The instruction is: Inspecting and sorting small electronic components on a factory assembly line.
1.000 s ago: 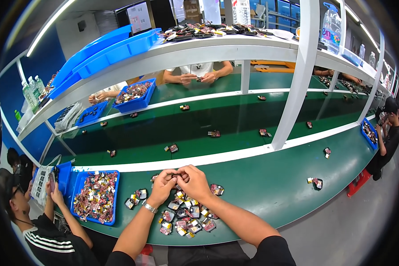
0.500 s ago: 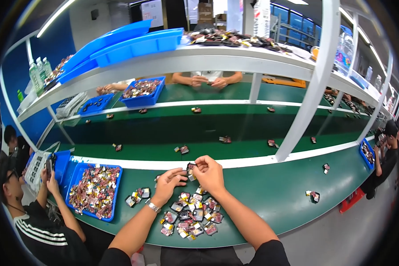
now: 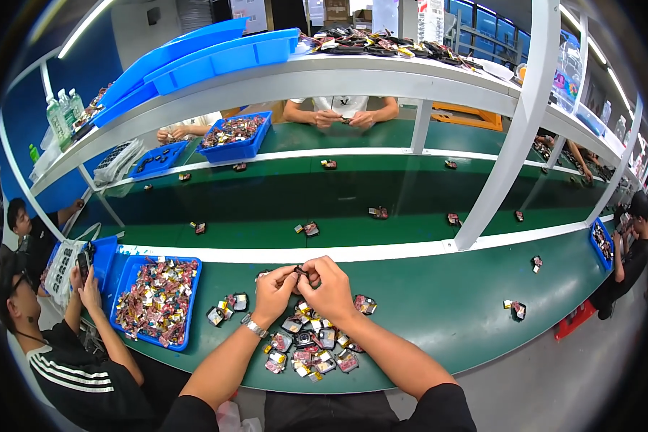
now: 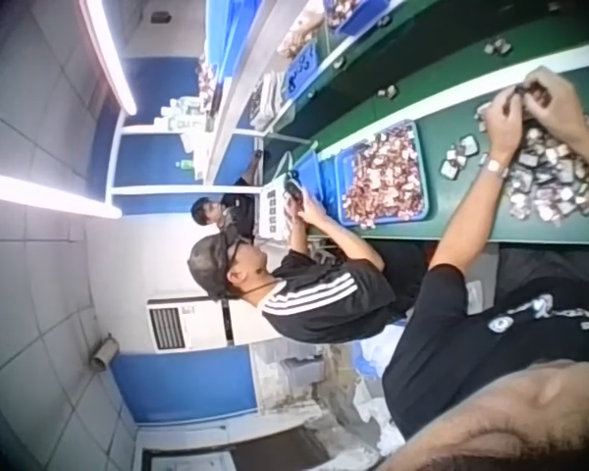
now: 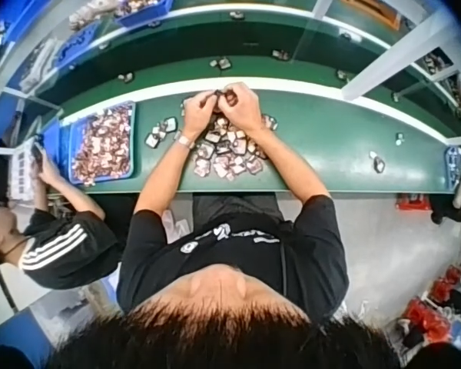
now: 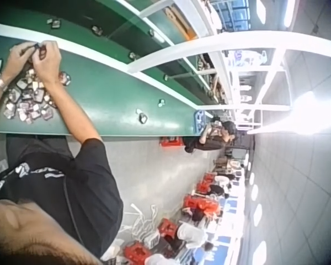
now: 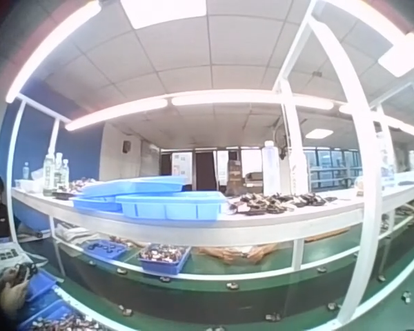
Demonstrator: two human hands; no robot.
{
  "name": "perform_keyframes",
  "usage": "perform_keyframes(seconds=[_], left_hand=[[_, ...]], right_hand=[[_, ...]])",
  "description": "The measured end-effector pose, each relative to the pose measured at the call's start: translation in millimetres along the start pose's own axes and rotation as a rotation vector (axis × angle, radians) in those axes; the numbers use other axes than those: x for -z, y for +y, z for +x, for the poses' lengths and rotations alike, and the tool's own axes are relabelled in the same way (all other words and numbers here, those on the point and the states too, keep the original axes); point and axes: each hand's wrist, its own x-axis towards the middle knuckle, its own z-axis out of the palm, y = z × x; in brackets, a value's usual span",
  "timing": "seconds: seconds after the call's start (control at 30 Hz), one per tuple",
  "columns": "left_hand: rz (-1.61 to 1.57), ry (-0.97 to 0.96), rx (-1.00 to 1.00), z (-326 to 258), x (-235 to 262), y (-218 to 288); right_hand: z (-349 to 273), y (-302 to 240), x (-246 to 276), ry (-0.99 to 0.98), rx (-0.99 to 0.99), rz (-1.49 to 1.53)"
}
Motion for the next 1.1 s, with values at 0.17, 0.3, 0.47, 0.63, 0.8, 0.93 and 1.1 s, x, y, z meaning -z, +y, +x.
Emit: perform_keyframes(seconds=[0.17,0.3,0.47,0.63,0.8,0.93,1.1], left_hand=[[0.081,0.068,-0.049,-2,-2,6],[0.254,0.108,-0.097,-1,0,7],[0.255,0.078,-0.074,0,1,2],[0.118,0.033,-0.016,0,-1,5],[0.203,0.046,-0.011,-5,4,15],[0.252,0.029,-0.002,1,-2,18],[0.184,-0.001,-0.048,1,-3,3]], right_hand=[[-3,-2,-3,-0.03,0.034,0.03],[-3,-1,-2,-0.034,0.105,0.058],[-3,1,-1,-0.054,0.059,0.105],[-2,2,0,-0.07,0.018,0.113],[-3,-3,-2,-0.097,0.013,0.144],[-3,6,-1,-0.08,0.018,0.109],[-5,5,0,-0.044,0.022,0.073]])
